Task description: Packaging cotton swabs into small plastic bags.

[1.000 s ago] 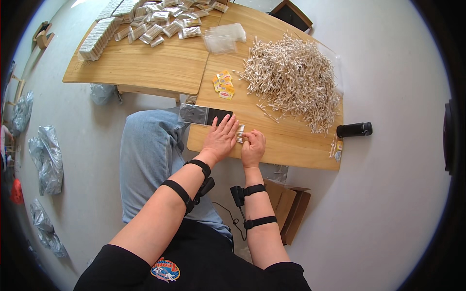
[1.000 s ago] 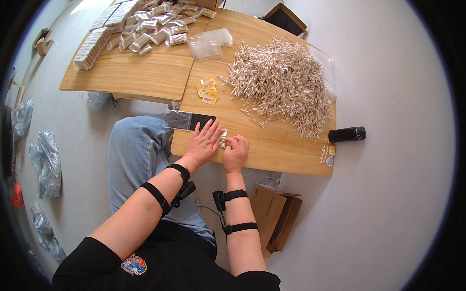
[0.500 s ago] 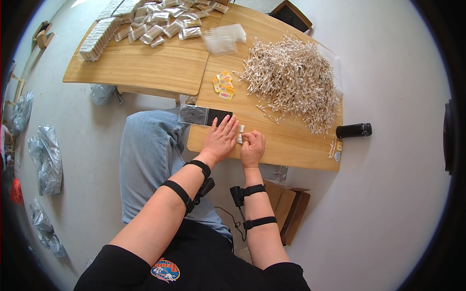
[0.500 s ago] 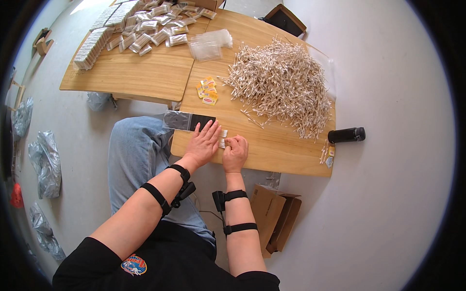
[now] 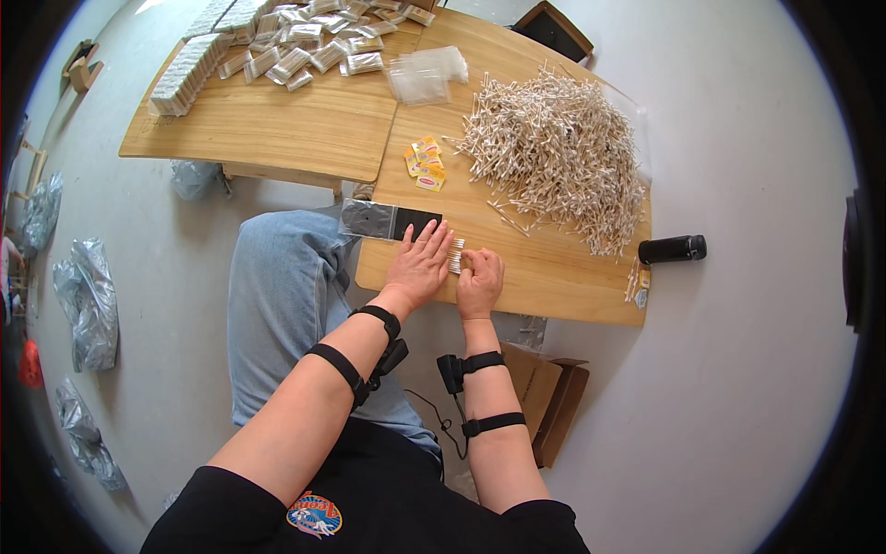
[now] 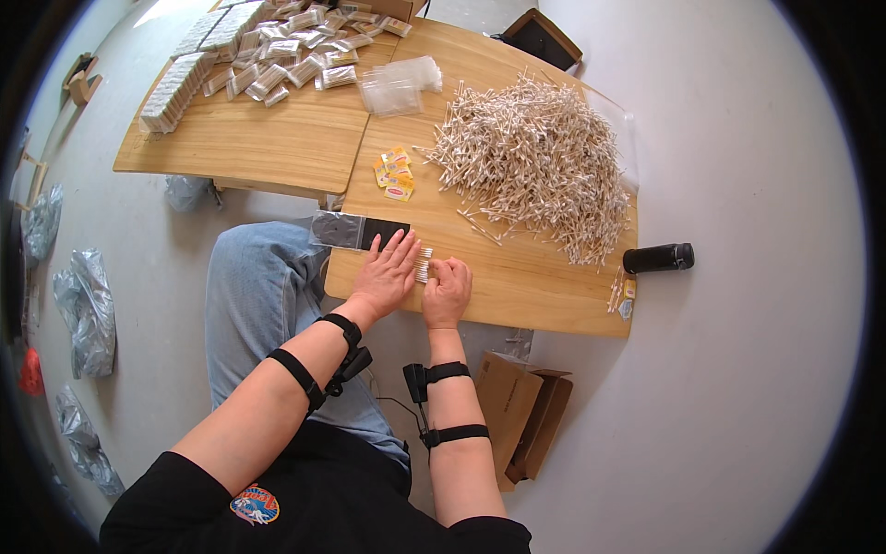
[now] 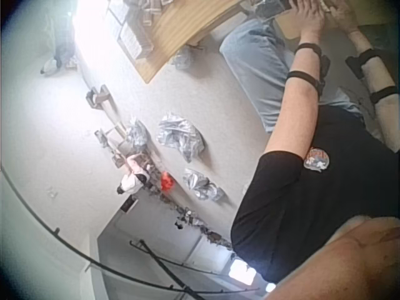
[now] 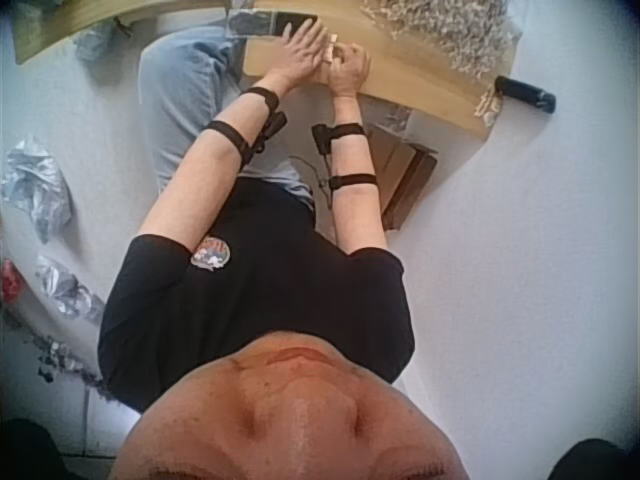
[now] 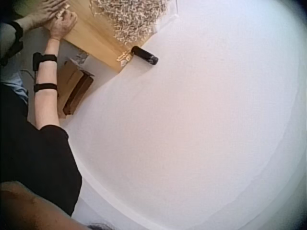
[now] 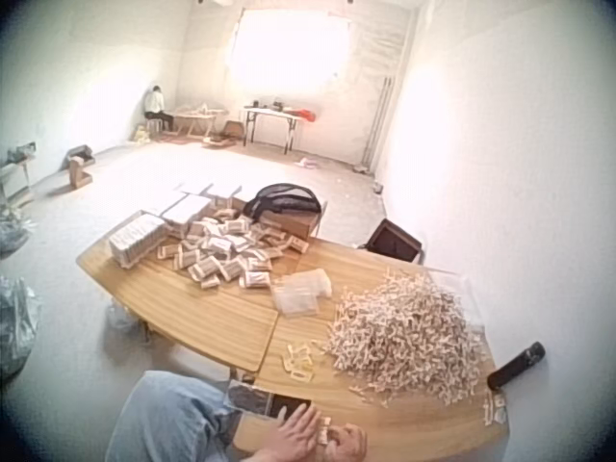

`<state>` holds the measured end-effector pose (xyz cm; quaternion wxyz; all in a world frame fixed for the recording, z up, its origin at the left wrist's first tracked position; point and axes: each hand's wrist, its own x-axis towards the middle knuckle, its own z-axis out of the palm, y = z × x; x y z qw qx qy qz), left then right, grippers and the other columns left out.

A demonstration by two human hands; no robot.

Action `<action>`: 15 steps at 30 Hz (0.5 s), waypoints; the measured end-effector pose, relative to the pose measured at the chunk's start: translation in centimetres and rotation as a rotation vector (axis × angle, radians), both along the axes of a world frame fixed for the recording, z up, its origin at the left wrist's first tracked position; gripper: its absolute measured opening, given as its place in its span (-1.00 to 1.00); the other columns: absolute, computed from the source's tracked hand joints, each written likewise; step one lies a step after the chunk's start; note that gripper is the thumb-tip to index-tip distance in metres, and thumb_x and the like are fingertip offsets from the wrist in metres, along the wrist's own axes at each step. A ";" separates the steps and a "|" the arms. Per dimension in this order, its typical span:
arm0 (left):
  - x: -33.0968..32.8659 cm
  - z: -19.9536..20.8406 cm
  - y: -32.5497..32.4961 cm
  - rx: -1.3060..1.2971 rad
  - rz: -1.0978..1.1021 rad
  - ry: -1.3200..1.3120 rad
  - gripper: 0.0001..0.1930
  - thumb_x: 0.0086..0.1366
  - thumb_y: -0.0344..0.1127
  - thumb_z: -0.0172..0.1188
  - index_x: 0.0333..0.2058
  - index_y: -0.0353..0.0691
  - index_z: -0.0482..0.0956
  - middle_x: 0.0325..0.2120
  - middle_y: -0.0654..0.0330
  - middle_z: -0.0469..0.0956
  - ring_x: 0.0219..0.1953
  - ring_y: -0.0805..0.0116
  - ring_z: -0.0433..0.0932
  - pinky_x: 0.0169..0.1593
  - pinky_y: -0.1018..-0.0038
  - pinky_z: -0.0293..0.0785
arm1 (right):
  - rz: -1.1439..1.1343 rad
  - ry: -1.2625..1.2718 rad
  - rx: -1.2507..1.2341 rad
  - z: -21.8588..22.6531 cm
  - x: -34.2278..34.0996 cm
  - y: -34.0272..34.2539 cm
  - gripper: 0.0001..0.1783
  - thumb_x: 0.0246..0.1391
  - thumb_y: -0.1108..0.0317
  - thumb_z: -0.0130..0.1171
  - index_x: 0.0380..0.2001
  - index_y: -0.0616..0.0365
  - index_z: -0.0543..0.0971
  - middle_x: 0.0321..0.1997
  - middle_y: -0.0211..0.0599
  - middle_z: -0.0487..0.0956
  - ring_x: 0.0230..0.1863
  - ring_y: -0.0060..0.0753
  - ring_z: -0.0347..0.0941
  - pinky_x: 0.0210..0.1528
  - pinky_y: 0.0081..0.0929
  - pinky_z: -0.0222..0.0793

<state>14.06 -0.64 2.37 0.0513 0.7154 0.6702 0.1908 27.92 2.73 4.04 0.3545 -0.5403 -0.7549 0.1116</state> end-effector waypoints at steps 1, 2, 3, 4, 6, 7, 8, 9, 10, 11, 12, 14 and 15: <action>0.0 0.0 0.0 0.000 0.000 0.000 -0.43 0.38 -0.10 -0.06 0.32 -0.13 0.25 0.40 0.19 0.12 0.45 0.28 0.02 0.45 0.06 -0.19 | -0.006 0.001 0.005 0.0 0.0 0.0 -0.67 -0.18 0.57 0.10 -0.31 0.04 0.67 -0.26 -0.23 0.50 -0.06 -0.10 0.42 0.07 -0.20 0.36; 0.0 0.0 0.0 -0.004 0.002 -0.003 -0.43 0.38 -0.10 -0.06 0.32 -0.13 0.25 0.40 0.19 0.12 0.45 0.28 0.02 0.45 0.06 -0.19 | -0.005 0.002 0.005 0.1 -0.2 0.0 -0.67 -0.18 0.57 0.10 -0.31 0.04 0.67 -0.26 -0.23 0.50 -0.06 -0.10 0.42 0.07 -0.20 0.36; 0.0 0.0 0.0 -0.008 0.005 -0.005 -0.43 0.38 -0.10 -0.06 0.32 -0.13 0.25 0.39 0.19 0.12 0.45 0.28 0.02 0.45 0.06 -0.19 | -0.007 -0.007 -0.002 0.2 -0.3 0.1 -0.68 -0.16 0.56 0.11 -0.29 0.03 0.66 -0.25 -0.24 0.50 -0.07 -0.11 0.42 0.06 -0.20 0.36; -0.1 0.0 0.0 -0.008 0.006 -0.005 -0.43 0.38 -0.10 -0.06 0.32 -0.13 0.25 0.39 0.19 0.12 0.45 0.28 0.02 0.45 0.06 -0.19 | -0.009 -0.017 -0.009 0.3 -0.4 0.1 -0.69 -0.14 0.56 0.12 -0.28 0.03 0.66 -0.25 -0.24 0.49 -0.08 -0.11 0.42 0.04 -0.20 0.36; -0.1 0.0 0.0 -0.004 0.009 0.008 -0.43 0.38 -0.09 -0.06 0.32 -0.13 0.26 0.39 0.20 0.13 0.45 0.29 0.02 0.45 0.06 -0.19 | -0.002 -0.032 -0.011 0.4 -0.4 0.1 -0.69 -0.13 0.55 0.13 -0.27 0.02 0.66 -0.25 -0.25 0.49 -0.09 -0.12 0.41 0.03 -0.20 0.36; -0.1 -0.1 0.0 -0.004 0.009 0.008 -0.43 0.38 -0.09 -0.06 0.32 -0.13 0.26 0.39 0.20 0.13 0.45 0.29 0.02 0.45 0.06 -0.19 | 0.005 -0.048 -0.013 0.4 -0.4 0.1 -0.70 -0.12 0.54 0.14 -0.26 0.01 0.66 -0.25 -0.26 0.48 -0.10 -0.13 0.41 0.02 -0.21 0.36; 0.0 -0.1 0.0 0.008 0.009 0.005 -0.43 0.38 -0.09 -0.06 0.32 -0.12 0.26 0.39 0.20 0.13 0.45 0.29 0.03 0.45 0.06 -0.19 | 0.003 -0.049 -0.013 0.3 -0.2 0.2 -0.70 -0.12 0.54 0.14 -0.26 0.01 0.66 -0.25 -0.26 0.48 -0.10 -0.13 0.41 0.02 -0.21 0.36; 0.0 -0.1 0.0 0.019 0.008 0.003 -0.43 0.38 -0.09 -0.06 0.32 -0.12 0.26 0.39 0.20 0.13 0.45 0.29 0.03 0.45 0.06 -0.19 | 0.008 -0.060 -0.004 0.2 0.0 0.2 -0.69 -0.11 0.53 0.14 -0.25 0.01 0.66 -0.25 -0.26 0.48 -0.10 -0.13 0.41 0.02 -0.21 0.36; 0.1 -0.1 0.1 0.021 0.007 0.002 -0.43 0.38 -0.09 -0.06 0.32 -0.12 0.26 0.39 0.20 0.13 0.45 0.29 0.03 0.45 0.06 -0.19 | 0.012 -0.071 0.005 0.0 0.1 0.2 -0.69 -0.11 0.53 0.15 -0.24 0.00 0.66 -0.25 -0.26 0.48 -0.10 -0.13 0.41 0.02 -0.21 0.36; 0.1 -0.1 0.1 0.020 0.006 0.002 -0.43 0.38 -0.09 -0.06 0.32 -0.12 0.26 0.39 0.20 0.13 0.44 0.29 0.03 0.45 0.07 -0.19 | 0.012 -0.070 0.005 0.1 0.0 0.2 -0.69 -0.11 0.53 0.15 -0.24 0.00 0.66 -0.25 -0.26 0.48 -0.10 -0.13 0.41 0.02 -0.21 0.36; 0.1 -0.1 0.1 0.020 0.006 0.003 -0.43 0.38 -0.09 -0.06 0.32 -0.12 0.26 0.39 0.20 0.14 0.44 0.29 0.04 0.45 0.07 -0.18 | 0.010 -0.074 0.004 0.2 -0.1 0.1 -0.70 -0.09 0.50 0.16 -0.24 0.00 0.66 -0.24 -0.26 0.49 -0.09 -0.13 0.41 0.02 -0.21 0.36; 0.0 -0.1 0.0 0.013 0.011 0.002 -0.43 0.38 -0.09 -0.07 0.32 -0.12 0.27 0.39 0.20 0.14 0.44 0.29 0.04 0.45 0.07 -0.18 | 0.011 -0.076 0.002 0.6 -0.5 0.0 -0.72 -0.08 0.48 0.16 -0.24 -0.01 0.65 -0.23 -0.27 0.49 -0.08 -0.13 0.41 0.02 -0.21 0.35; -0.1 -0.1 -0.1 0.006 0.016 0.001 -0.44 0.39 -0.08 -0.07 0.32 -0.12 0.27 0.39 0.20 0.14 0.44 0.29 0.04 0.44 0.07 -0.18 | 0.013 -0.098 0.021 0.8 -0.8 0.0 -0.74 -0.06 0.45 0.17 -0.24 -0.01 0.65 -0.22 -0.28 0.49 -0.07 -0.14 0.41 0.02 -0.21 0.35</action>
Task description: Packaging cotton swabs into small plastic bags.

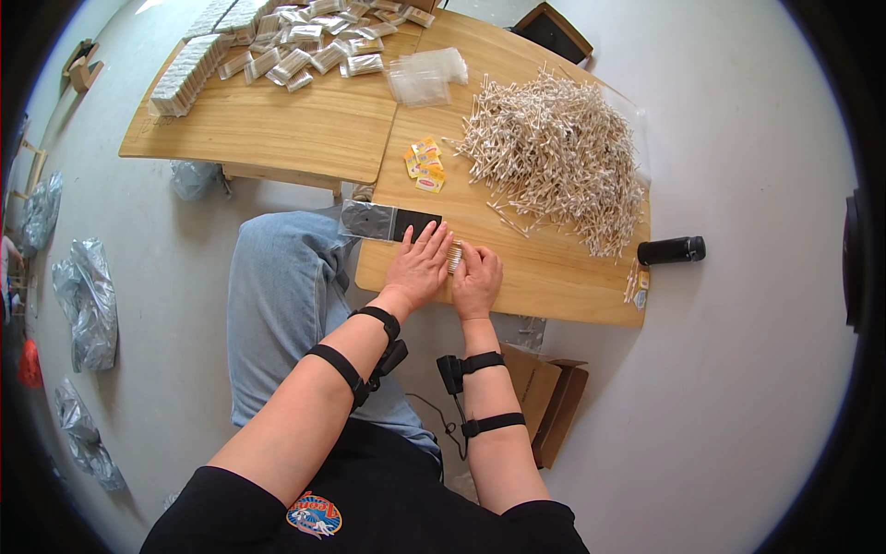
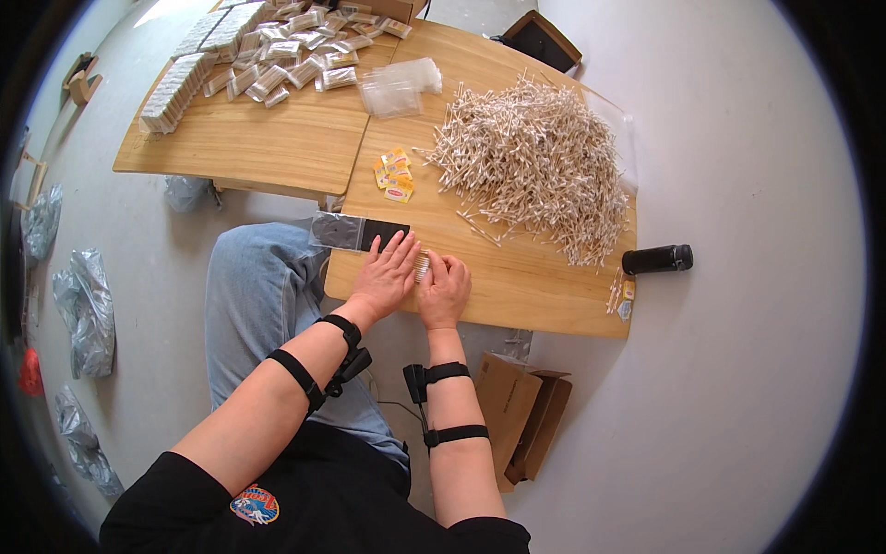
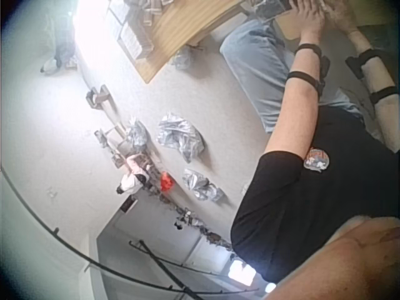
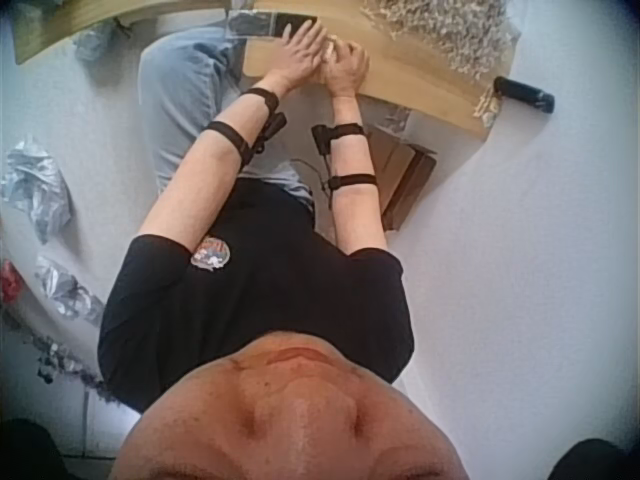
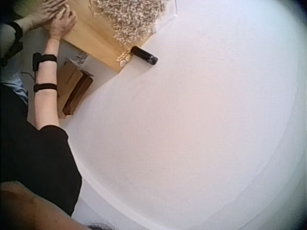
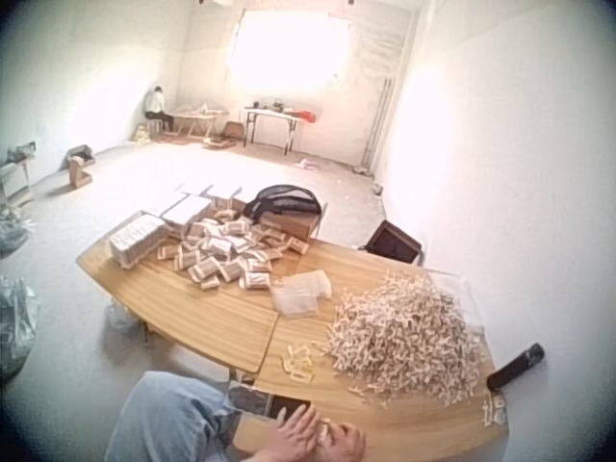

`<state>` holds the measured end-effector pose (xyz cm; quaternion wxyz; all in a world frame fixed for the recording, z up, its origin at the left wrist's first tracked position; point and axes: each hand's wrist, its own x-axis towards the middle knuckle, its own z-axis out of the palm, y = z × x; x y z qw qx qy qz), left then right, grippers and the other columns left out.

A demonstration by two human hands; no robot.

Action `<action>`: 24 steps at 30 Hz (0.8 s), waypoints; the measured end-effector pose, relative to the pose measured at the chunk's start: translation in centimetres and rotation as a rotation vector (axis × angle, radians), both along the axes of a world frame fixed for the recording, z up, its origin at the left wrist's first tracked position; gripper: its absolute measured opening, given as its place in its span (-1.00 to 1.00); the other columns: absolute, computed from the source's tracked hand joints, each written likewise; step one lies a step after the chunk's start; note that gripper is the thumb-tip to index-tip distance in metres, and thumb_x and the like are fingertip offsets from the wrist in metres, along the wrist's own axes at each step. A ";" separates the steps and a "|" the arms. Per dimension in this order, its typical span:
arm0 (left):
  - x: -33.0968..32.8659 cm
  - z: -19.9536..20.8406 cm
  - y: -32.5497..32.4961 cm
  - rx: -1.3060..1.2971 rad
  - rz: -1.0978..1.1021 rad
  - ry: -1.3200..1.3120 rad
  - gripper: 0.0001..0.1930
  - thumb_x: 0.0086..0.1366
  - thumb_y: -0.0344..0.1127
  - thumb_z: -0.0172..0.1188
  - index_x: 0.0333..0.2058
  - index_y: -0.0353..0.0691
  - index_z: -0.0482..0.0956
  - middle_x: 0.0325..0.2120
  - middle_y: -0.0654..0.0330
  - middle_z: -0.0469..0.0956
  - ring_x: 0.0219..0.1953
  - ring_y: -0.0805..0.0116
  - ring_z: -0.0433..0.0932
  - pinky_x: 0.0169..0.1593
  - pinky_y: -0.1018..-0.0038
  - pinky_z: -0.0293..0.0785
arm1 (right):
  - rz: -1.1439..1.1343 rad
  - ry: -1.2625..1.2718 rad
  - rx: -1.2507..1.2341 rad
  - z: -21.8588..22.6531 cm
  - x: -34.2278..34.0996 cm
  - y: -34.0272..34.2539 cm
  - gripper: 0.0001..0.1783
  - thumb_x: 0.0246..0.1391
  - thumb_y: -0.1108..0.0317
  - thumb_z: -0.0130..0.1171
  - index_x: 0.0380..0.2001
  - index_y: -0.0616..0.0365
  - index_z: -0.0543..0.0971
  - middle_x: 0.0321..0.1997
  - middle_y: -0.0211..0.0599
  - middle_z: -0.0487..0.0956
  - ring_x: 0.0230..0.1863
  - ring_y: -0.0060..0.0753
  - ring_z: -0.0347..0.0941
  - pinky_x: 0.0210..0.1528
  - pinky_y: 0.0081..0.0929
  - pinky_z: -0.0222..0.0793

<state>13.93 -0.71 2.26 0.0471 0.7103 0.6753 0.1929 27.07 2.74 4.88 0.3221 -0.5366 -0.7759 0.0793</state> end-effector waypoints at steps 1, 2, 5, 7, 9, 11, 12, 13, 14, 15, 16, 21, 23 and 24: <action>-0.1 0.0 0.0 0.000 0.003 0.001 -0.44 0.39 -0.08 -0.07 0.32 -0.12 0.27 0.39 0.20 0.14 0.44 0.29 0.04 0.44 0.07 -0.18 | 0.003 -0.022 0.019 0.3 -0.3 0.0 -0.76 -0.04 0.43 0.18 -0.24 -0.01 0.64 -0.22 -0.29 0.49 -0.05 -0.14 0.41 0.03 -0.21 0.35; 0.0 0.0 0.0 -0.002 0.000 0.003 -0.44 0.39 -0.08 -0.07 0.31 -0.12 0.27 0.39 0.20 0.14 0.44 0.29 0.04 0.44 0.07 -0.18 | 0.002 -0.023 0.020 0.2 -0.1 0.0 -0.76 -0.04 0.43 0.18 -0.24 -0.01 0.64 -0.22 -0.29 0.49 -0.05 -0.14 0.41 0.03 -0.21 0.35; 0.2 0.1 0.1 -0.004 -0.005 0.010 -0.43 0.39 -0.07 -0.08 0.31 -0.13 0.28 0.39 0.19 0.14 0.44 0.28 0.04 0.44 0.07 -0.17 | 0.000 -0.045 -0.021 -0.2 0.3 0.0 -0.73 0.00 0.37 0.18 -0.17 -0.05 0.63 -0.13 -0.30 0.52 0.02 -0.16 0.41 0.08 -0.18 0.31; 0.2 0.1 0.1 -0.004 -0.006 0.017 -0.43 0.39 -0.06 -0.08 0.31 -0.13 0.28 0.39 0.18 0.14 0.44 0.27 0.04 0.44 0.07 -0.17 | 0.065 -0.117 0.004 -0.5 0.4 0.0 -0.67 0.04 0.31 0.16 -0.08 -0.05 0.60 0.04 -0.33 0.52 0.16 -0.17 0.38 0.20 -0.16 0.23; 0.1 0.0 0.1 -0.009 -0.016 0.018 -0.43 0.39 -0.05 -0.09 0.31 -0.13 0.28 0.39 0.16 0.13 0.44 0.24 0.03 0.45 0.07 -0.18 | 0.111 -0.191 0.010 -0.5 0.5 0.0 -0.63 0.06 0.27 0.15 -0.02 -0.05 0.57 0.12 -0.34 0.50 0.22 -0.19 0.33 0.26 -0.15 0.17; 0.2 0.0 0.2 -0.001 -0.006 0.027 -0.43 0.40 -0.05 -0.09 0.31 -0.13 0.28 0.39 0.15 0.12 0.45 0.23 0.02 0.45 0.07 -0.19 | 0.156 -0.265 0.018 -0.6 0.5 0.0 -0.59 0.09 0.24 0.13 0.04 -0.05 0.54 0.20 -0.35 0.48 0.29 -0.21 0.29 0.31 -0.15 0.11; 0.2 0.0 0.2 0.006 0.000 0.036 -0.43 0.40 -0.05 -0.10 0.31 -0.13 0.28 0.40 0.15 0.12 0.45 0.22 0.02 0.45 0.07 -0.19 | 0.155 -0.295 0.004 -0.7 0.4 0.1 -0.55 0.11 0.23 0.11 0.09 -0.01 0.51 0.23 -0.33 0.45 0.32 -0.20 0.27 0.34 -0.13 0.08; 0.2 0.0 0.1 0.008 0.003 0.036 -0.43 0.40 -0.05 -0.10 0.31 -0.13 0.28 0.40 0.15 0.12 0.45 0.22 0.02 0.45 0.07 -0.19 | 0.153 -0.324 -0.008 -0.7 0.4 0.1 -0.51 0.13 0.22 0.09 0.14 0.03 0.48 0.26 -0.30 0.43 0.34 -0.20 0.24 0.36 -0.12 0.04; 0.2 0.0 0.2 -0.003 -0.002 0.026 -0.43 0.40 -0.05 -0.10 0.32 -0.13 0.27 0.40 0.15 0.12 0.45 0.23 0.01 0.45 0.07 -0.20 | 0.153 -0.325 -0.005 -0.8 0.4 0.1 -0.51 0.13 0.22 0.09 0.14 0.03 0.48 0.26 -0.30 0.43 0.34 -0.20 0.24 0.36 -0.12 0.04; 0.2 0.1 0.2 -0.013 -0.007 0.016 -0.43 0.40 -0.05 -0.10 0.32 -0.13 0.27 0.40 0.15 0.11 0.45 0.23 0.01 0.45 0.07 -0.20 | 0.110 -0.299 -0.034 -1.0 0.3 0.2 -0.48 0.14 0.22 0.08 0.18 0.07 0.45 0.27 -0.27 0.42 0.35 -0.19 0.23 0.36 -0.08 0.03; 0.3 0.2 0.3 -0.009 -0.007 0.016 -0.43 0.40 -0.05 -0.10 0.32 -0.13 0.27 0.40 0.15 0.11 0.45 0.23 0.01 0.45 0.07 -0.20 | 0.066 -0.272 -0.061 -1.1 0.4 0.2 -0.44 0.14 0.22 0.07 0.22 0.11 0.41 0.29 -0.24 0.40 0.36 -0.17 0.22 0.37 -0.05 0.03; -0.2 0.2 0.0 -0.009 -0.013 0.002 -0.47 0.40 -0.08 -0.08 0.29 -0.11 0.31 0.38 0.17 0.15 0.44 0.26 0.04 0.45 0.08 -0.19 | 0.132 -0.314 -0.089 -0.7 0.4 -0.9 -0.41 0.18 0.22 0.04 0.28 0.15 0.35 0.36 -0.21 0.33 0.42 -0.12 0.14 0.42 0.00 -0.07; -0.2 0.3 0.0 -0.046 -0.020 -0.021 -0.47 0.41 -0.09 -0.12 0.30 -0.11 0.30 0.39 0.17 0.14 0.45 0.27 0.02 0.46 0.08 -0.21 | 0.209 -0.401 -0.072 -0.7 0.6 -1.3 -0.40 0.20 0.22 0.02 0.30 0.14 0.33 0.38 -0.22 0.31 0.45 -0.12 0.10 0.45 0.01 -0.11; -0.2 0.4 0.0 -0.085 -0.031 -0.045 -0.47 0.42 -0.09 -0.15 0.30 -0.10 0.29 0.40 0.18 0.12 0.46 0.29 0.00 0.46 0.08 -0.24 | 0.197 -0.403 -0.095 -0.8 0.5 -1.4 -0.40 0.22 0.22 -0.01 0.31 0.12 0.31 0.39 -0.23 0.29 0.46 -0.12 0.07 0.47 0.01 -0.16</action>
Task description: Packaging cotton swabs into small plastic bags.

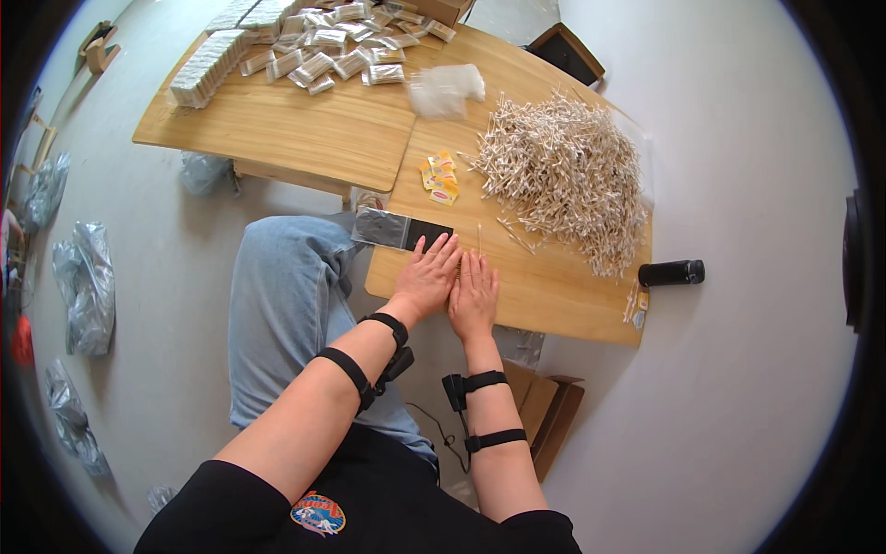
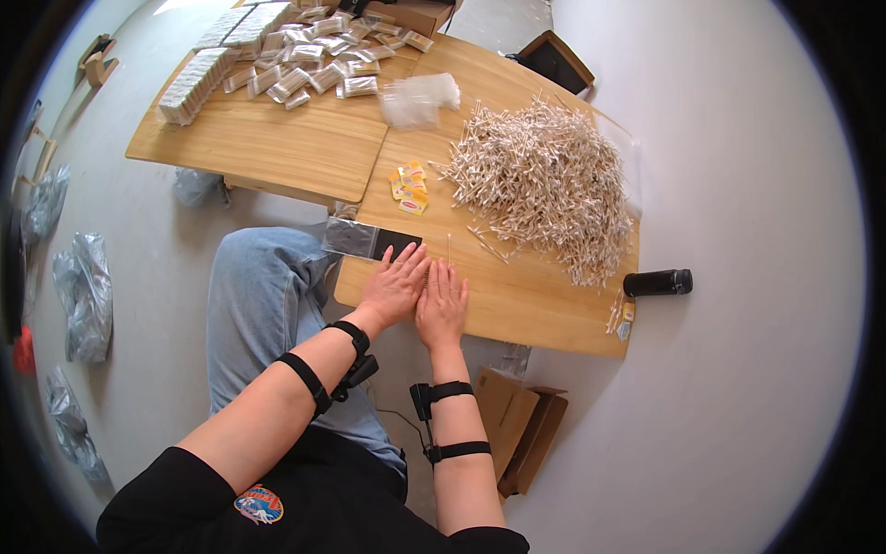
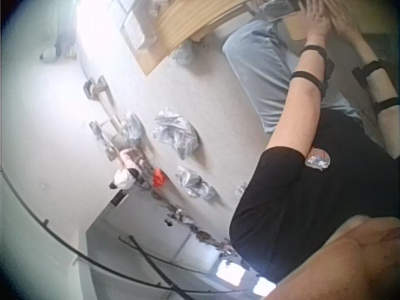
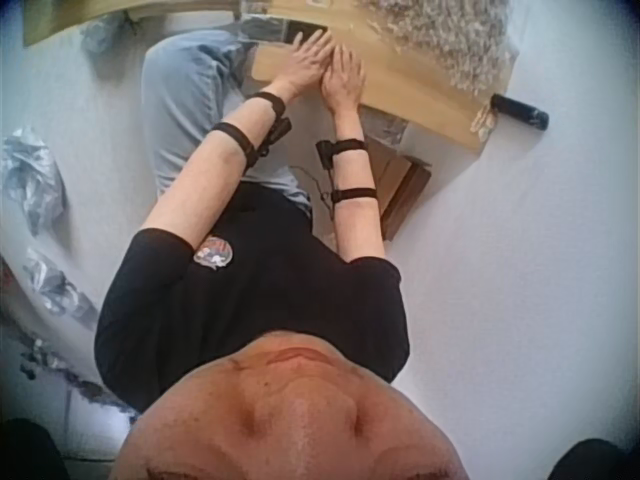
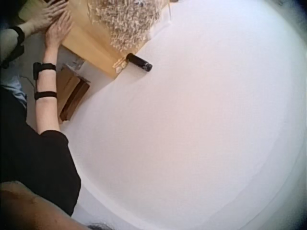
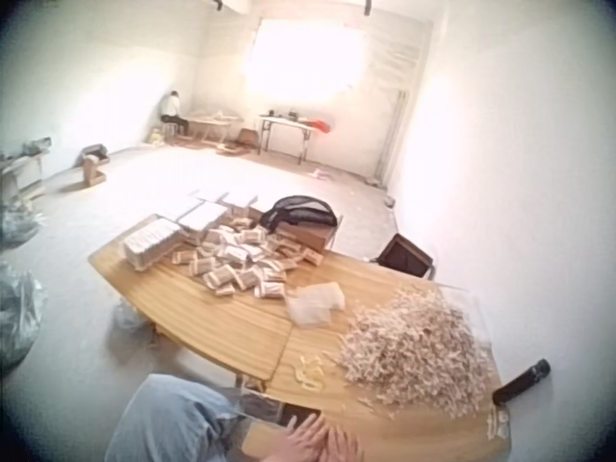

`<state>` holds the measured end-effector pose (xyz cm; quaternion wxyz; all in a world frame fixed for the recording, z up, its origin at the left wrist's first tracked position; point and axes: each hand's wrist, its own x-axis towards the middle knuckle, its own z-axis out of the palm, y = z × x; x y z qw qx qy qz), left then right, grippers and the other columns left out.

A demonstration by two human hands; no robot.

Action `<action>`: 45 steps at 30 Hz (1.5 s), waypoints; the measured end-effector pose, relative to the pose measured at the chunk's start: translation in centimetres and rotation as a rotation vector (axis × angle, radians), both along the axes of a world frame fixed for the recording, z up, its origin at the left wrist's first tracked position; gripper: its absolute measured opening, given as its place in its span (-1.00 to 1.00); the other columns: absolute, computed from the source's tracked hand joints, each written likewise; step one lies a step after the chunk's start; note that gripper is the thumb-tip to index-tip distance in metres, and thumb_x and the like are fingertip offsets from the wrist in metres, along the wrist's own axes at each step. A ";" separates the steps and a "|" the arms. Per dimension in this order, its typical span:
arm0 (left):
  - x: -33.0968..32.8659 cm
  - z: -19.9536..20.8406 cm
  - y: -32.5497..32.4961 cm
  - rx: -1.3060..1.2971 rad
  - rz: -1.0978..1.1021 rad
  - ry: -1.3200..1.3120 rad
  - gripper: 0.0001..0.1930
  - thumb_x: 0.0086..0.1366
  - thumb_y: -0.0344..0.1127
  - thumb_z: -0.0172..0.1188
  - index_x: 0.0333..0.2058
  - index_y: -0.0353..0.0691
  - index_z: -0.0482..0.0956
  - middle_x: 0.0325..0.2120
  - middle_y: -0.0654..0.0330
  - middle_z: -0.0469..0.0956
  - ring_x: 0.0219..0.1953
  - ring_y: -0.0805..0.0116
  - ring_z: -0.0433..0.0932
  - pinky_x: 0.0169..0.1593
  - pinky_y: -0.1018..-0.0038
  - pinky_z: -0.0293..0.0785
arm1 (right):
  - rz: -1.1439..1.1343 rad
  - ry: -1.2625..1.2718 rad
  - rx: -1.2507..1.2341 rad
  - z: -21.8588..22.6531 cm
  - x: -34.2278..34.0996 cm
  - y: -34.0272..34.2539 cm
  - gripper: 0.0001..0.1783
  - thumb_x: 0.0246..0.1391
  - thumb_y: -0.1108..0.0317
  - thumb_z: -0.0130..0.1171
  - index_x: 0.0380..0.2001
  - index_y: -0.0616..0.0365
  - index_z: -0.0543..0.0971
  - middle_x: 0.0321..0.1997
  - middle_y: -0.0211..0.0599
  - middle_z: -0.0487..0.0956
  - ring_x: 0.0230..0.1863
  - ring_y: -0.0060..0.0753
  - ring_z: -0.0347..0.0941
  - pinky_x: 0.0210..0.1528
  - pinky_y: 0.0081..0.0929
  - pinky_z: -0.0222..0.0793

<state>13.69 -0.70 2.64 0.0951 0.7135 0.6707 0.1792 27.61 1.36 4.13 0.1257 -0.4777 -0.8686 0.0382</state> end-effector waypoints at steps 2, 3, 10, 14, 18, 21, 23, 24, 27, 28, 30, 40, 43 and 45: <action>0.0 0.1 -0.1 0.019 0.008 -0.005 -0.49 0.41 -0.10 -0.11 0.27 -0.10 0.32 0.38 0.18 0.15 0.45 0.30 0.03 0.46 0.09 -0.21 | -0.012 -0.004 -0.019 0.0 -0.2 -0.2 -0.40 0.24 0.21 -0.04 0.33 0.11 0.30 0.41 -0.24 0.28 0.48 -0.13 0.05 0.48 0.01 -0.21; 0.0 0.1 -0.1 0.036 0.012 -0.011 -0.52 0.40 -0.12 -0.08 0.24 -0.10 0.35 0.37 0.19 0.18 0.44 0.31 0.06 0.45 0.09 -0.18 | -0.034 -0.022 -0.018 0.0 -0.3 -0.3 -0.40 0.25 0.20 -0.06 0.34 0.10 0.29 0.41 -0.24 0.28 0.48 -0.13 0.05 0.49 0.02 -0.22; 0.2 0.1 0.0 0.031 0.009 0.034 -0.46 0.42 -0.07 -0.11 0.31 -0.13 0.27 0.40 0.19 0.13 0.46 0.30 -0.01 0.46 0.10 -0.23 | -0.069 -0.094 -0.026 -0.3 -0.3 -0.2 -0.37 0.28 0.18 -0.11 0.38 0.09 0.21 0.47 -0.24 0.20 0.50 -0.11 -0.01 0.50 0.06 -0.29; 0.2 0.2 -0.1 -0.006 0.000 0.023 -0.40 0.45 -0.01 -0.19 0.36 -0.15 0.17 0.42 0.17 0.04 0.47 0.28 -0.07 0.47 0.11 -0.30 | -0.066 -0.128 -0.057 -0.1 -0.3 -0.2 -0.35 0.29 0.17 -0.14 0.40 0.09 0.16 0.50 -0.24 0.14 0.52 -0.11 -0.04 0.50 0.08 -0.32; 0.2 0.4 0.1 -0.079 -0.029 -0.003 -0.37 0.47 0.05 -0.27 0.39 -0.16 0.12 0.44 0.16 0.01 0.48 0.28 -0.11 0.47 0.10 -0.37 | -0.073 -0.173 -0.090 0.1 -0.4 -0.3 -0.33 0.30 0.15 -0.15 0.42 0.09 0.11 0.52 -0.24 0.08 0.52 -0.11 -0.06 0.50 0.10 -0.35; -0.5 0.1 0.2 0.017 0.004 -0.089 -0.43 0.41 -0.07 -0.07 0.32 -0.19 0.25 0.39 0.10 0.12 0.44 0.22 0.03 0.45 0.12 -0.14 | -0.084 -0.180 -0.081 -0.4 -1.0 -0.4 -0.33 0.30 0.13 -0.16 0.43 0.09 0.10 0.53 -0.25 0.06 0.52 -0.09 -0.07 0.49 0.13 -0.35; -2.8 -0.3 0.4 0.161 0.006 -0.222 -0.46 0.33 -0.17 0.03 0.25 -0.20 0.32 0.33 0.07 0.20 0.38 0.18 0.14 0.38 0.14 0.02 | -0.092 -0.179 -0.068 -0.5 -1.7 -0.3 -0.33 0.31 0.12 -0.16 0.43 0.09 0.10 0.53 -0.25 0.06 0.52 -0.07 -0.07 0.49 0.15 -0.35; -3.9 -0.4 0.6 0.298 -0.001 -0.358 -0.49 0.25 -0.28 0.14 0.19 -0.22 0.39 0.28 0.05 0.29 0.32 0.14 0.24 0.32 0.17 0.19 | -0.101 -0.171 -0.078 -0.4 -2.0 -0.2 -0.33 0.31 0.12 -0.16 0.42 0.09 0.10 0.52 -0.26 0.07 0.52 -0.06 -0.07 0.49 0.16 -0.35; -5.3 1.2 0.1 0.325 0.249 -0.323 -0.65 0.09 -0.39 0.25 -0.11 -0.21 0.47 -0.04 0.09 0.46 0.02 0.07 0.44 0.04 0.16 0.40 | -0.110 -0.198 -0.070 -0.4 -2.3 0.6 -0.33 0.32 0.11 -0.16 0.42 0.10 0.11 0.52 -0.27 0.10 0.52 -0.04 -0.07 0.48 0.18 -0.35; -5.7 1.9 0.1 0.213 0.377 -0.299 -0.70 0.09 -0.36 0.26 -0.18 -0.20 0.46 -0.13 0.09 0.47 -0.04 0.07 0.46 0.00 0.14 0.40 | -0.098 -0.233 -0.044 -0.3 -2.3 1.0 -0.34 0.32 0.12 -0.16 0.42 0.10 0.10 0.51 -0.28 0.10 0.52 -0.04 -0.07 0.48 0.18 -0.35; -6.8 1.8 0.5 0.181 0.412 -0.214 -0.70 0.06 -0.32 0.29 -0.27 -0.19 0.39 -0.22 0.10 0.44 -0.11 0.07 0.46 -0.05 0.15 0.42 | -0.078 -0.202 -0.052 -0.1 -3.5 1.5 -0.34 0.32 0.12 -0.17 0.42 0.10 0.10 0.51 -0.28 0.11 0.52 -0.05 -0.07 0.48 0.18 -0.36; -8.5 0.2 2.1 0.097 0.379 -0.352 -0.84 0.05 -0.45 0.18 -0.38 -0.27 0.40 -0.47 -0.01 0.51 -0.34 -0.06 0.55 -0.25 0.11 0.50 | 0.028 -0.228 -0.089 0.1 -6.3 2.9 -0.34 0.34 0.10 -0.20 0.43 0.09 0.08 0.52 -0.30 0.09 0.54 -0.19 -0.09 0.50 0.11 -0.37; -9.0 1.0 1.8 0.097 0.377 -0.573 -0.88 0.06 -0.45 0.17 -0.46 -0.27 0.40 -0.54 0.00 0.50 -0.39 -0.05 0.55 -0.29 0.12 0.49 | 0.018 -0.274 -0.125 0.2 -6.9 3.1 -0.34 0.34 0.09 -0.20 0.43 0.09 0.08 0.53 -0.30 0.08 0.54 -0.22 -0.10 0.50 0.10 -0.37; -9.4 1.1 1.4 0.095 0.387 -0.675 -0.89 0.06 -0.44 0.18 -0.49 -0.27 0.40 -0.57 0.00 0.49 -0.41 -0.05 0.54 -0.30 0.13 0.48 | 0.031 -0.263 -0.126 0.0 -7.5 3.2 -0.33 0.34 0.10 -0.20 0.43 0.09 0.07 0.53 -0.29 0.07 0.54 -0.21 -0.09 0.50 0.10 -0.37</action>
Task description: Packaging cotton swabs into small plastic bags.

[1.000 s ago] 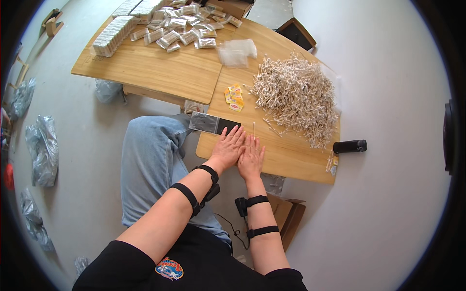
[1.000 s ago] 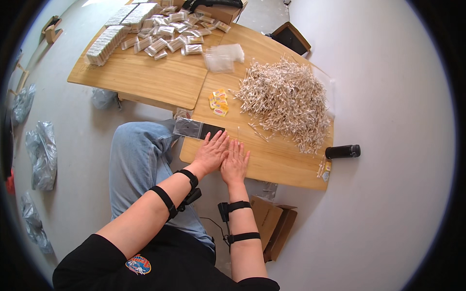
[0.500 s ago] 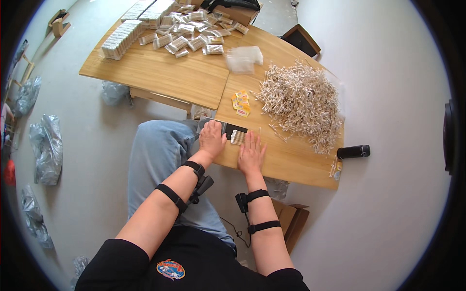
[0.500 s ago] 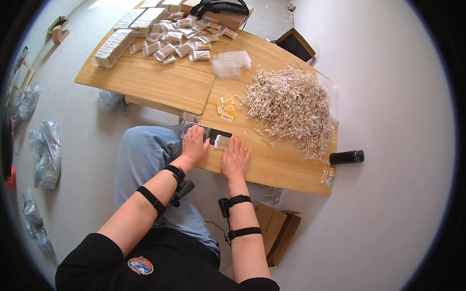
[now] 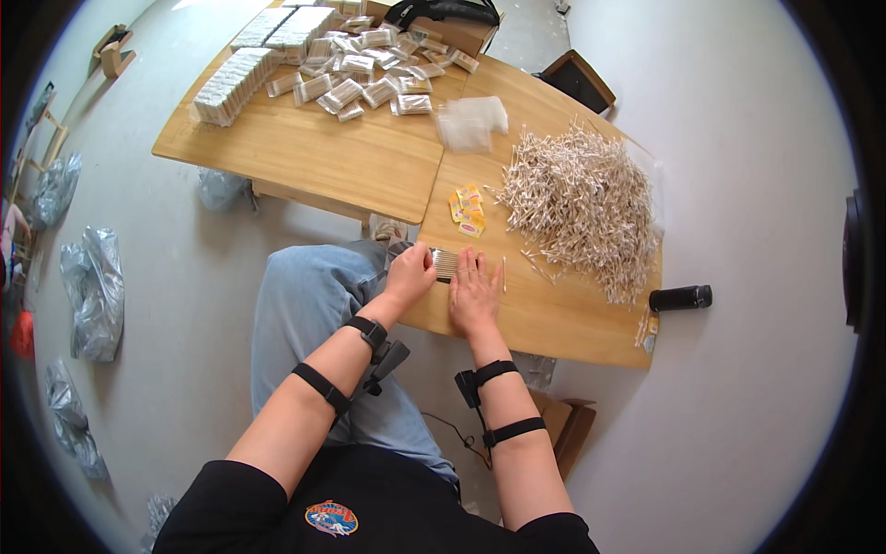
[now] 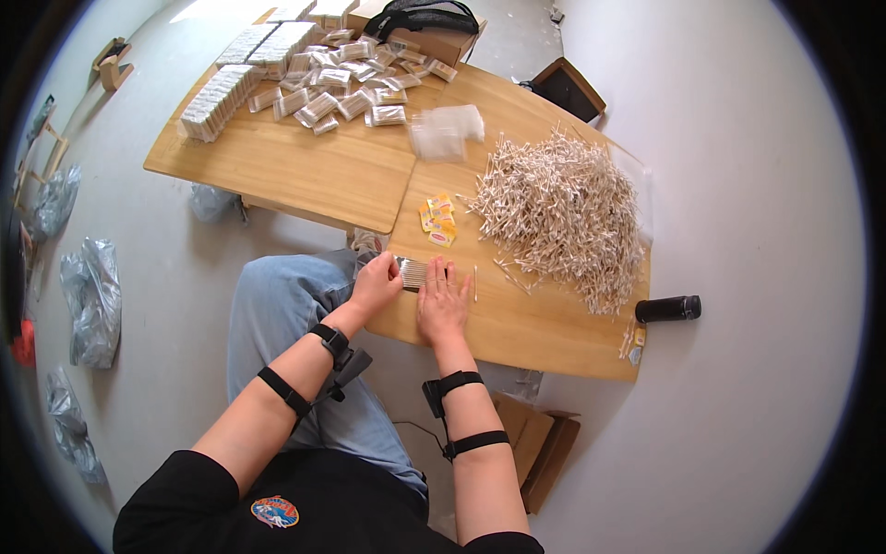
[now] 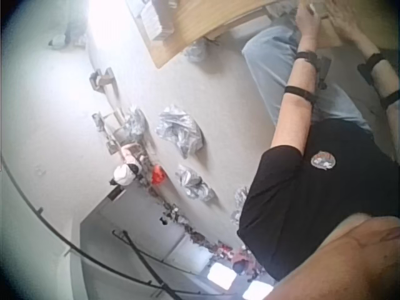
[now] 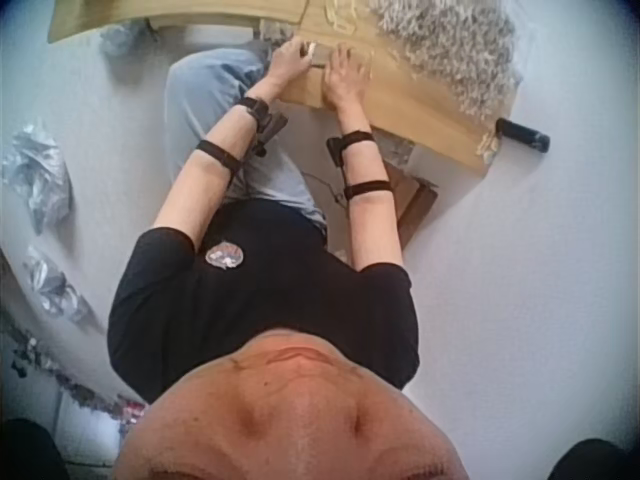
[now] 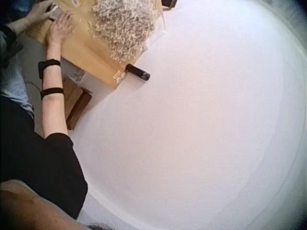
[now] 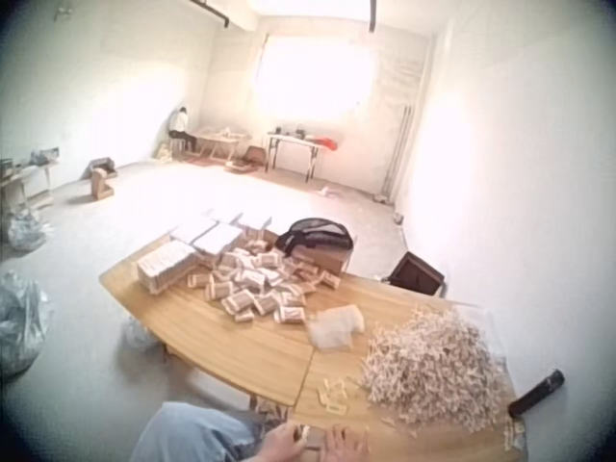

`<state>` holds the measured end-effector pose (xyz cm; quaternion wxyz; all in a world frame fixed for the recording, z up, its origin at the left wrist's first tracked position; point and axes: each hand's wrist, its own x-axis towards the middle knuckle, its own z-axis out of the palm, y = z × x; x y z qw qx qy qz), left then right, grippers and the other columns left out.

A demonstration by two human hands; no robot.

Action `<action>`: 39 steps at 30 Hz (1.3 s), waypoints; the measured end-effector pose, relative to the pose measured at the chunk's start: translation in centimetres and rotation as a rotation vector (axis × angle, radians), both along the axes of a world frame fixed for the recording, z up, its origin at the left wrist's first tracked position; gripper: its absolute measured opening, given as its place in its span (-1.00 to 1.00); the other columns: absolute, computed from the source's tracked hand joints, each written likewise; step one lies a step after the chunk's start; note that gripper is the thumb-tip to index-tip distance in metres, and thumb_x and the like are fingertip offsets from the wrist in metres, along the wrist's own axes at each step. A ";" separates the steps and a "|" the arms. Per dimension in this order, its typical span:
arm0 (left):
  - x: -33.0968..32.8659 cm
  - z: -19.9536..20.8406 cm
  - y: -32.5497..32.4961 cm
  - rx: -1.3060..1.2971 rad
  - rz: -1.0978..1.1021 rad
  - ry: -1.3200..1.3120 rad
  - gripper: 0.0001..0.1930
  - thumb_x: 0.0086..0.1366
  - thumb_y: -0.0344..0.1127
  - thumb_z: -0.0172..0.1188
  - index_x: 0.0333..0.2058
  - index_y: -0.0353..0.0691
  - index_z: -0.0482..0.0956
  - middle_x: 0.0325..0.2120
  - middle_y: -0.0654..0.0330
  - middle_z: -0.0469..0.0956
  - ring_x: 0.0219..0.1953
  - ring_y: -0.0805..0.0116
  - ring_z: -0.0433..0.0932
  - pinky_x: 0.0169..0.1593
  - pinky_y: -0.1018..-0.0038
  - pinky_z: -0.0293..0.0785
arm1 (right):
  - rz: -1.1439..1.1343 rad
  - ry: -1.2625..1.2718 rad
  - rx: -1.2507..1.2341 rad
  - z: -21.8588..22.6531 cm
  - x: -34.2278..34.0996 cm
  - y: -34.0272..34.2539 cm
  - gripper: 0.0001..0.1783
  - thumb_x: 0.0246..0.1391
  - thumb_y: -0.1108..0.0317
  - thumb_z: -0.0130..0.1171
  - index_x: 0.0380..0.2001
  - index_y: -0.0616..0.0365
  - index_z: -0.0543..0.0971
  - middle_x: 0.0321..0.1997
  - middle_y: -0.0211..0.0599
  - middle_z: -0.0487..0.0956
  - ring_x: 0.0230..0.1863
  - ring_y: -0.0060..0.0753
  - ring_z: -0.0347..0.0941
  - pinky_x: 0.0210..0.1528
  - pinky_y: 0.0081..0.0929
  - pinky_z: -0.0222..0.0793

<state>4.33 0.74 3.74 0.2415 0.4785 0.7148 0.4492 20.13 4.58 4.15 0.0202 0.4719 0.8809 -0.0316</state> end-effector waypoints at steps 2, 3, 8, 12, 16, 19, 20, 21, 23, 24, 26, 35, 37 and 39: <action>0.0 0.1 -0.1 0.034 -0.043 0.048 -0.87 0.07 -0.43 0.20 -0.47 -0.26 0.40 -0.54 0.00 0.50 -0.41 -0.05 0.53 -0.32 0.15 0.46 | 0.011 0.009 -0.003 -0.3 -0.6 -0.1 -0.33 0.34 0.10 -0.19 0.43 0.09 0.07 0.53 -0.28 0.07 0.54 -0.21 -0.09 0.50 0.10 -0.36; 0.0 0.1 -0.2 0.035 -0.041 0.048 -0.87 0.07 -0.43 0.20 -0.47 -0.26 0.40 -0.54 0.00 0.50 -0.41 -0.05 0.53 -0.32 0.15 0.46 | -0.006 0.033 -0.001 -0.5 -1.1 -0.3 -0.32 0.34 0.10 -0.19 0.44 0.10 0.06 0.53 -0.28 0.06 0.54 -0.20 -0.09 0.50 0.10 -0.36; -0.7 -0.1 -0.2 0.112 0.038 0.210 -0.89 0.14 -0.42 0.21 -0.39 -0.23 0.45 -0.44 -0.01 0.53 -0.31 -0.04 0.54 -0.22 0.17 0.46 | -0.064 0.104 -0.024 -0.6 -3.0 -2.2 -0.30 0.33 0.09 -0.17 0.44 0.12 0.04 0.53 -0.24 0.04 0.53 -0.18 -0.09 0.50 0.10 -0.36; -1.8 -1.6 1.3 0.304 0.320 0.405 -0.82 0.27 -0.34 0.16 -0.17 -0.21 0.50 -0.18 0.00 0.55 -0.11 -0.03 0.52 -0.06 0.17 0.44 | -0.087 0.124 0.025 -0.4 -3.0 -2.3 -0.28 0.33 0.05 -0.17 0.43 0.16 0.04 0.53 -0.19 0.04 0.54 -0.16 -0.12 0.50 0.10 -0.36; -3.2 -6.0 1.4 0.135 0.386 0.165 -0.79 0.37 -0.20 0.11 -0.21 -0.23 0.50 -0.26 -0.02 0.57 -0.17 -0.07 0.54 -0.11 0.14 0.45 | -0.045 0.125 -0.003 -0.1 -4.0 -2.6 -0.23 0.31 -0.03 -0.18 0.42 0.22 0.03 0.52 -0.12 0.05 0.54 -0.14 -0.12 0.50 0.08 -0.37; -2.5 -5.8 1.8 -0.063 0.336 0.062 -0.68 0.42 -0.06 0.04 -0.28 -0.23 0.50 -0.37 -0.05 0.58 -0.27 -0.13 0.54 -0.20 0.09 0.45 | -0.032 0.128 0.013 -0.3 -3.7 -2.7 -0.18 0.30 -0.08 -0.17 0.42 0.27 0.03 0.52 -0.07 0.05 0.54 -0.13 -0.13 0.50 0.08 -0.37; -2.5 -5.7 1.8 -0.071 0.328 0.077 -0.65 0.42 -0.03 0.03 -0.33 -0.22 0.50 -0.41 -0.06 0.57 -0.30 -0.15 0.54 -0.25 0.07 0.44 | -0.035 0.128 0.012 0.0 -3.9 -2.8 -0.18 0.30 -0.08 -0.17 0.42 0.27 0.03 0.52 -0.07 0.05 0.54 -0.13 -0.13 0.50 0.08 -0.37; -2.5 -5.7 1.8 -0.080 0.321 0.092 -0.62 0.42 0.01 0.02 -0.37 -0.21 0.49 -0.45 -0.07 0.57 -0.34 -0.17 0.54 -0.29 0.06 0.43 | -0.028 0.136 -0.010 0.2 -4.1 -2.9 -0.18 0.30 -0.07 -0.17 0.41 0.30 0.02 0.51 -0.03 0.03 0.54 -0.11 -0.14 0.50 0.06 -0.37; -2.6 -5.6 1.9 -0.078 0.315 0.073 -0.61 0.42 0.01 0.03 -0.40 -0.22 0.48 -0.46 -0.06 0.56 -0.35 -0.16 0.53 -0.31 0.05 0.42 | -0.027 0.148 -0.033 0.3 -4.5 -3.0 -0.17 0.30 -0.07 -0.17 0.41 0.34 0.02 0.51 0.01 0.02 0.54 -0.09 -0.15 0.50 0.04 -0.37; -2.6 -5.5 1.9 -0.074 0.311 0.053 -0.60 0.41 0.02 0.03 -0.43 -0.22 0.47 -0.47 -0.06 0.56 -0.36 -0.16 0.53 -0.33 0.05 0.41 | -0.022 0.165 -0.020 0.2 -4.6 -3.0 -0.16 0.29 -0.08 -0.15 0.41 0.32 0.03 0.51 0.00 0.03 0.54 -0.09 -0.14 0.50 0.04 -0.36; -2.8 -5.3 2.0 -0.062 0.301 0.050 -0.59 0.41 0.02 0.05 -0.44 -0.23 0.48 -0.48 -0.05 0.56 -0.37 -0.15 0.54 -0.34 0.07 0.41 | -0.025 0.185 -0.009 0.2 -4.7 -2.9 -0.15 0.28 -0.09 -0.12 0.41 0.31 0.03 0.51 -0.01 0.04 0.54 -0.09 -0.13 0.50 0.03 -0.35; -2.9 -4.9 1.8 -0.010 0.292 -0.014 -0.59 0.40 0.02 0.05 -0.46 -0.20 0.47 -0.54 -0.03 0.52 -0.42 -0.14 0.52 -0.38 0.10 0.39 | -0.050 0.222 -0.013 0.0 -4.4 -2.6 -0.19 0.28 -0.06 -0.09 0.38 0.32 0.11 0.48 0.04 0.10 0.52 -0.04 -0.09 0.49 0.07 -0.34; -3.1 -5.1 1.7 -0.011 0.297 0.005 -0.60 0.40 0.02 0.05 -0.45 -0.20 0.48 -0.53 -0.03 0.53 -0.41 -0.14 0.52 -0.37 0.09 0.40 | -0.022 0.198 0.032 0.2 -4.7 -2.6 -0.19 0.28 -0.08 -0.11 0.38 0.31 0.11 0.48 0.04 0.10 0.52 -0.05 -0.08 0.49 0.09 -0.34; -2.7 -4.8 1.9 -0.044 0.314 -0.003 -0.63 0.38 0.01 0.11 -0.37 -0.22 0.53 -0.43 0.00 0.58 -0.36 -0.07 0.56 -0.29 0.15 0.47 | -0.028 0.194 0.020 0.2 -4.5 -2.5 -0.19 0.28 -0.08 -0.12 0.38 0.31 0.11 0.48 0.03 0.09 0.52 -0.05 -0.08 0.49 0.10 -0.35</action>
